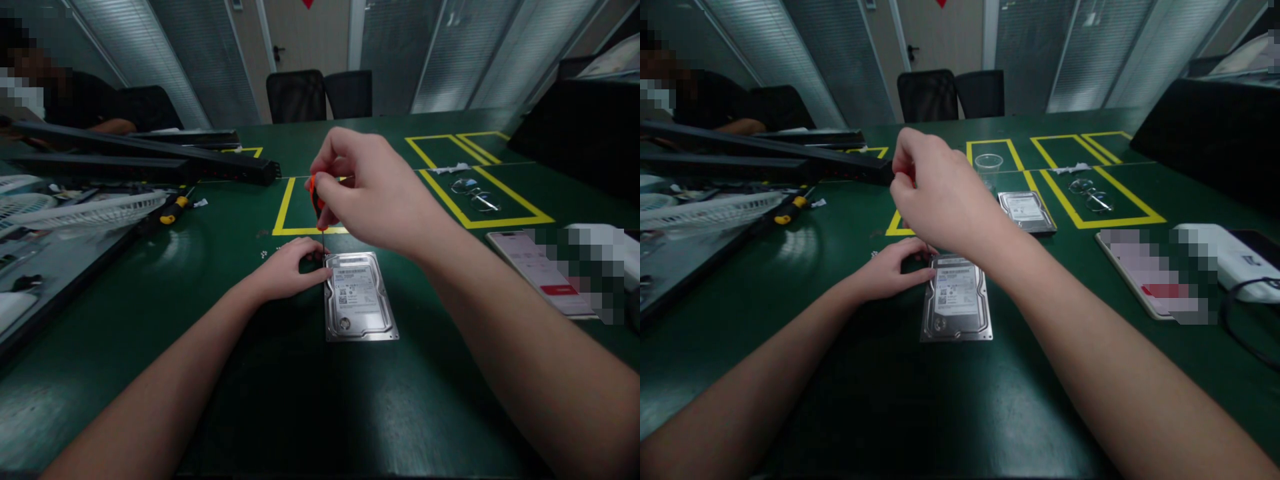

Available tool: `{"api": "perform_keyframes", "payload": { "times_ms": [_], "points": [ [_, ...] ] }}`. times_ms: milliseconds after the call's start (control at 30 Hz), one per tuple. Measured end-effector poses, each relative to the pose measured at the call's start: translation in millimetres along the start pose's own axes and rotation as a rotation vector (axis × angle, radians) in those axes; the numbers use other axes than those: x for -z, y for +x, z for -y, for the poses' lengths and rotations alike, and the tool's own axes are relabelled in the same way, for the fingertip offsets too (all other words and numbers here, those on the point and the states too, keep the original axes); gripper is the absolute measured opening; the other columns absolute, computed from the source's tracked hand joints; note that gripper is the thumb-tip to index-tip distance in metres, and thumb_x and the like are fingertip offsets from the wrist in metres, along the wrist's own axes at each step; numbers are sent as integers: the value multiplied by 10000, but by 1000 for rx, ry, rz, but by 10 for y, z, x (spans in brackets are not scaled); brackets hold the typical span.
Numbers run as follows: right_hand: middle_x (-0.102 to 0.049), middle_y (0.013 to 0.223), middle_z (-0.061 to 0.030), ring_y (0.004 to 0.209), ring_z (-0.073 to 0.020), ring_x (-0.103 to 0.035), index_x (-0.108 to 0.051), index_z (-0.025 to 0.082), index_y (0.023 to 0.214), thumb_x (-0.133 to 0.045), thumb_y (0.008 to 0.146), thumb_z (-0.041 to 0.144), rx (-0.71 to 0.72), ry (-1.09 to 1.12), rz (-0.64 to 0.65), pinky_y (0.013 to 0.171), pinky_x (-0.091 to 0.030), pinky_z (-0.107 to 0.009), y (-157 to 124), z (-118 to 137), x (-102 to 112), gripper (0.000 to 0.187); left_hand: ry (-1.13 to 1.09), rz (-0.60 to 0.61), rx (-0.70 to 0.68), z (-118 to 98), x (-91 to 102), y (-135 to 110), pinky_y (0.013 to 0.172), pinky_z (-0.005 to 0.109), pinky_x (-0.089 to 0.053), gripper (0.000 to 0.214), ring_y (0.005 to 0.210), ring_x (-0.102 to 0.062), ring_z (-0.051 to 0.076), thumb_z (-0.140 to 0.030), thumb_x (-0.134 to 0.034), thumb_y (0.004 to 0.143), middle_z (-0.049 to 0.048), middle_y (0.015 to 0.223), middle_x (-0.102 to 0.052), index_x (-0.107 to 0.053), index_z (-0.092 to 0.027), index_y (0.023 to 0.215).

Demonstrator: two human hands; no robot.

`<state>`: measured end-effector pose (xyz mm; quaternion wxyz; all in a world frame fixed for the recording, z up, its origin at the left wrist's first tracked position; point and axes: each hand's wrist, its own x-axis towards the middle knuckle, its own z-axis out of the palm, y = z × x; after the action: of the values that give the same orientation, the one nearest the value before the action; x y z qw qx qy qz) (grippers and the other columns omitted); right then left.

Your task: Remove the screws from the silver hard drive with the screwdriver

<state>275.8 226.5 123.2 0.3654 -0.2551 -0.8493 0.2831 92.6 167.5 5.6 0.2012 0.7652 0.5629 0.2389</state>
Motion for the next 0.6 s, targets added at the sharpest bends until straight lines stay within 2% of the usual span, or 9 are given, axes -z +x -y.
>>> {"api": "perform_keyframes", "payload": {
  "times_ms": [267, 600],
  "points": [
    [-738, 929, -62, 783, -194, -708, -567, 229, 862, -615, 958, 183, -1, -28, -9, 618, -485, -284, -20, 17, 10, 117, 5, -6, -11, 3, 0, -1, 926, 410, -512, 371, 1024, -641, 247, -465, -679, 916, 100, 1132, -705, -678, -169, 1140],
    [-727, 917, -51, 831, -206, -697, -546, 234, 832, -647, 940, 207, 45, -36, -17, 637, -484, -290, -17, -6, 18, 150, 3, -9, -9, -10, 10, -1, 913, 415, -520, 371, 1010, -641, 247, -472, -682, 915, 97, 1120, -704, -681, -166, 1125]
  ]
}}
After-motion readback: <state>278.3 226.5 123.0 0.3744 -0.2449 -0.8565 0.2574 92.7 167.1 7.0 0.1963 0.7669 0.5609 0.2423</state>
